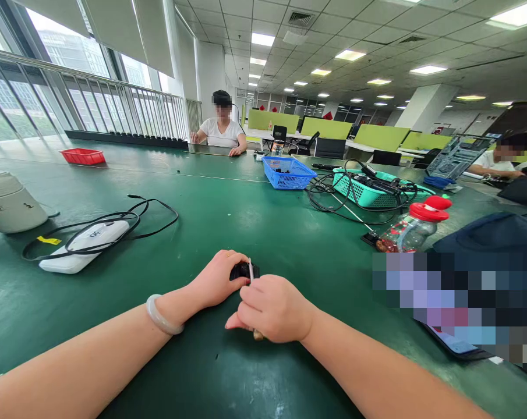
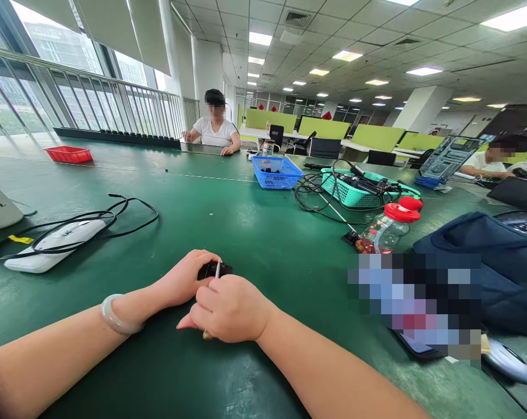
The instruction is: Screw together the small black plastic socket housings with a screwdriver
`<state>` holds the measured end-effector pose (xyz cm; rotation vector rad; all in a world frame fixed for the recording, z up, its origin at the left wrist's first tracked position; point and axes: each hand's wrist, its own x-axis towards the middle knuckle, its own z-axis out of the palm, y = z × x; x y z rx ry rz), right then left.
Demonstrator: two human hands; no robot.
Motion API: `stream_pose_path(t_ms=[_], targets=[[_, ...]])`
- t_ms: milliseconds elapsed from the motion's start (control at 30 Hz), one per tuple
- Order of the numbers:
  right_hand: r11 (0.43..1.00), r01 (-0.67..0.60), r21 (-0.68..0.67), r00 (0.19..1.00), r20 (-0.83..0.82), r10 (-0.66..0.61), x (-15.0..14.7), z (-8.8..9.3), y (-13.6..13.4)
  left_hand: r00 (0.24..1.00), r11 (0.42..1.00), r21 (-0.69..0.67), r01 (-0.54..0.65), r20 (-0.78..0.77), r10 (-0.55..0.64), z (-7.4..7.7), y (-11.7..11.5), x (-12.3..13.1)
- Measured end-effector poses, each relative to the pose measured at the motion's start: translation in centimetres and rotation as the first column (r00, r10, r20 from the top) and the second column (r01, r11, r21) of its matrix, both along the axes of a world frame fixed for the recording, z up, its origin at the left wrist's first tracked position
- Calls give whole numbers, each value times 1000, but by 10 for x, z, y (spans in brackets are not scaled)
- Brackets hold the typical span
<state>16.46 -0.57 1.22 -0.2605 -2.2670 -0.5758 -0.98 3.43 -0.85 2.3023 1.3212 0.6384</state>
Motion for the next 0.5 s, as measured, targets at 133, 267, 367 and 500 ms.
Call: stream_pose_path(t_ms=[133,267,367,500], targets=[[1000,26,-12,999,-32,-27,6,1,2,999,999,-2,45,0,-45,-2,-2,-1],[995,-95,-24,995,-23,95,4,2,-7,999,999,-8,44,1,-44,-5,-1,-2],[989,-139,-43,990,-13,138,1,2,-11,999,999,-13,42,1,-42,-6,0,-3],[990,-132,-49,991,-21,131,0,1,-11,999,999,-24,45,-3,-45,-6,0,-2]])
